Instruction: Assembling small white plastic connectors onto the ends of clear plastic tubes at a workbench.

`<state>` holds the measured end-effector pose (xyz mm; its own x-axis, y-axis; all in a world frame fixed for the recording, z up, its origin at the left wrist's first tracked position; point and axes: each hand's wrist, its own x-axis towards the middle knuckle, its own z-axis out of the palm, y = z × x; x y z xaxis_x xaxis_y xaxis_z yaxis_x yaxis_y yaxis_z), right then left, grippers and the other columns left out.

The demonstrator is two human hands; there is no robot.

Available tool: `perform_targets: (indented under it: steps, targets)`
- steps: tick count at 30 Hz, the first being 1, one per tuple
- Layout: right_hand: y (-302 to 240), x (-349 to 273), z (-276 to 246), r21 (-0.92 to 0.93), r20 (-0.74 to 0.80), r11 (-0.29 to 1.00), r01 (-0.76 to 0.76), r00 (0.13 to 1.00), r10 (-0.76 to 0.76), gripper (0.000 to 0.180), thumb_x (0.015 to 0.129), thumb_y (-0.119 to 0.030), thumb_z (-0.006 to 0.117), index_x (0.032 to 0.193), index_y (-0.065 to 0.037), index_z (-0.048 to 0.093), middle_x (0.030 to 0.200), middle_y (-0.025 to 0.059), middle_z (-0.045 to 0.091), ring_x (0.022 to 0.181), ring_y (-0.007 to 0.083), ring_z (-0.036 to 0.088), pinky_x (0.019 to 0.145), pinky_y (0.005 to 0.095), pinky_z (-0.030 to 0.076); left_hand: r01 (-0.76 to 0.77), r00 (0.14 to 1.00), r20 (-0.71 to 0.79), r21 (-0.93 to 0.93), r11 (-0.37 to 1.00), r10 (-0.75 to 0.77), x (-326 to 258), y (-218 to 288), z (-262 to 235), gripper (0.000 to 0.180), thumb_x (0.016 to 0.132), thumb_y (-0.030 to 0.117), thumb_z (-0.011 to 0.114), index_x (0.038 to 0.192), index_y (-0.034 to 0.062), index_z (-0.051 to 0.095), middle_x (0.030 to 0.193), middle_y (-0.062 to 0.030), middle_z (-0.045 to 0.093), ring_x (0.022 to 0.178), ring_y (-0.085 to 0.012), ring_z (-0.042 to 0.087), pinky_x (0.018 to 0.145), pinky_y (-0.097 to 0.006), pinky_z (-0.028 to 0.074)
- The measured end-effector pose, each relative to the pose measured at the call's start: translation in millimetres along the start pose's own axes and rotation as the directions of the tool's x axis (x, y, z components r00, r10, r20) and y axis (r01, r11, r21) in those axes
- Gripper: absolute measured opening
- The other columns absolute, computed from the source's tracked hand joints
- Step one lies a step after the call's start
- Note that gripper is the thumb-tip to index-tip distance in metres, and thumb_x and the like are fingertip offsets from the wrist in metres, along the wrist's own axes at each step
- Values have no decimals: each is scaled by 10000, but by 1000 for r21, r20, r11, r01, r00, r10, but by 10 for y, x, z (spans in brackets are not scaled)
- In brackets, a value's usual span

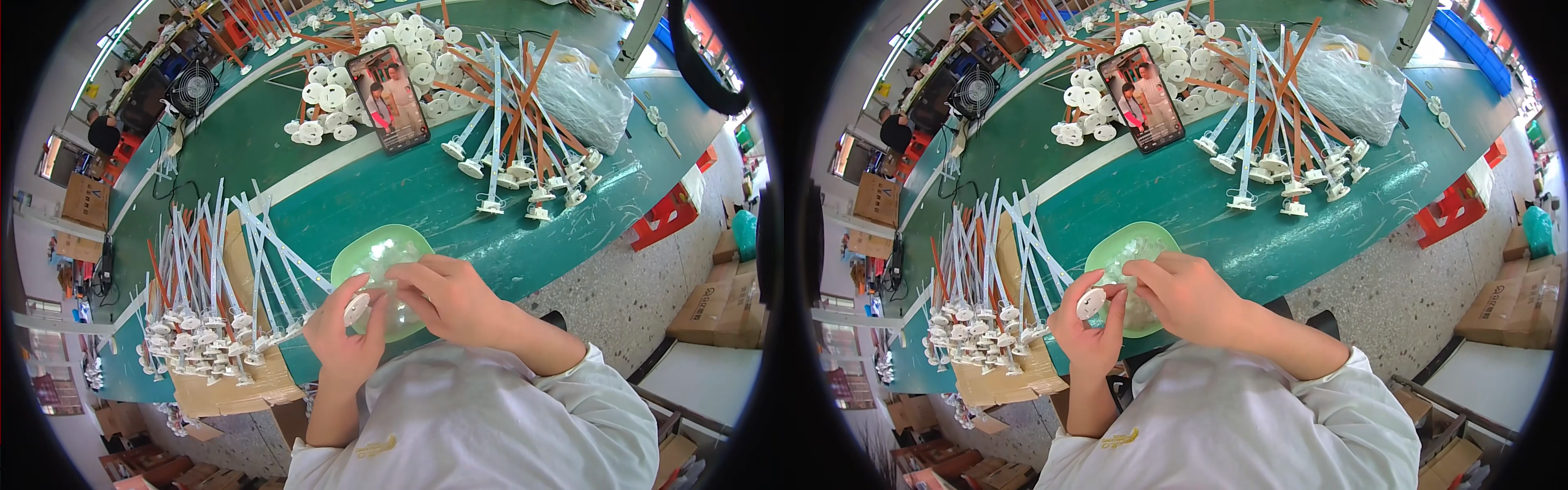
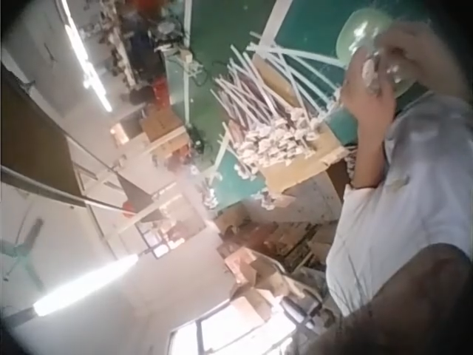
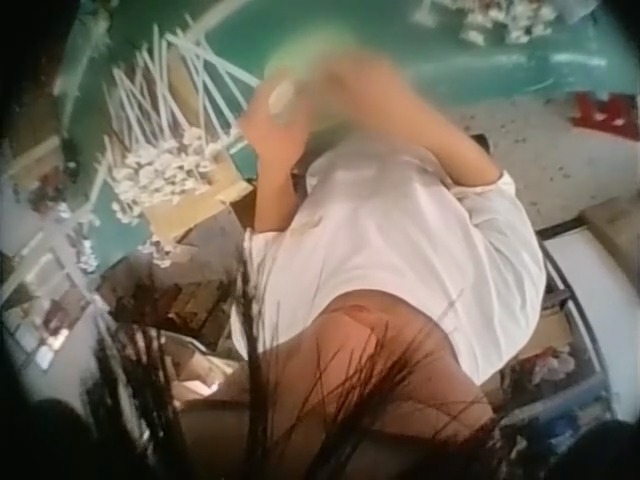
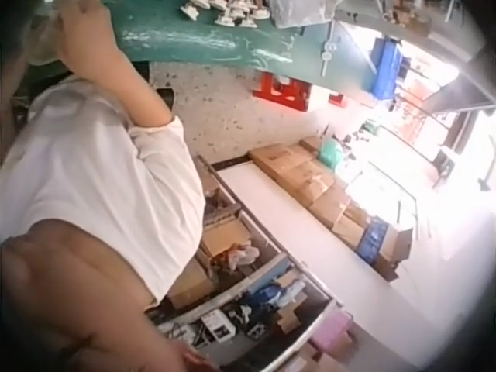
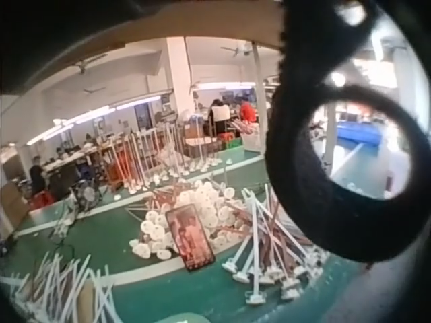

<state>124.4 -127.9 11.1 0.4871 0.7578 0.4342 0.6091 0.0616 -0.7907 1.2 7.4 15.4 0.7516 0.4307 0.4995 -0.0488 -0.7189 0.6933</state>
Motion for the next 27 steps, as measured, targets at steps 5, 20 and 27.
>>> perform_targets:
  steps: [5, 20, 27]
  targets:
    - [19, 3, -19, -12, -18, 998, 62, 998, -62, 240, 823, 26, 663, 1054, -35, 640, 798, 123, 646, 714, 317, 630, 629, 385, 510, -1, 1000, 16, -16, 1000, 2, 12, 31, 16, 345, 798, -38, 724, 1126, -11, 620, 842, -138, 742, 797, -169, 722, 751, -272, 544]
    - [-78, -9, -24, -5, -290, 995, 101, 952, -99, 176, 730, 35, 758, 887, -30, 713, 948, 87, 702, 851, 227, 637, 688, 328, 512, 14, 993, 120, -154, 988, 5, -1, -14, 80, 595, 872, -15, 592, 1421, -22, 364, 1156, -190, 688, 920, -275, 728, 739, -313, 554]
    - [-172, -4, 82, 281, -320, 954, 102, 948, -7, 192, 733, 66, 764, 902, -21, 734, 862, 97, 717, 787, 209, 625, 682, 291, 482, -72, 985, 152, -66, 995, 82, 119, 158, 105, 596, 879, -36, 553, 1433, -59, 334, 1131, -219, 689, 945, -310, 724, 762, -325, 566]
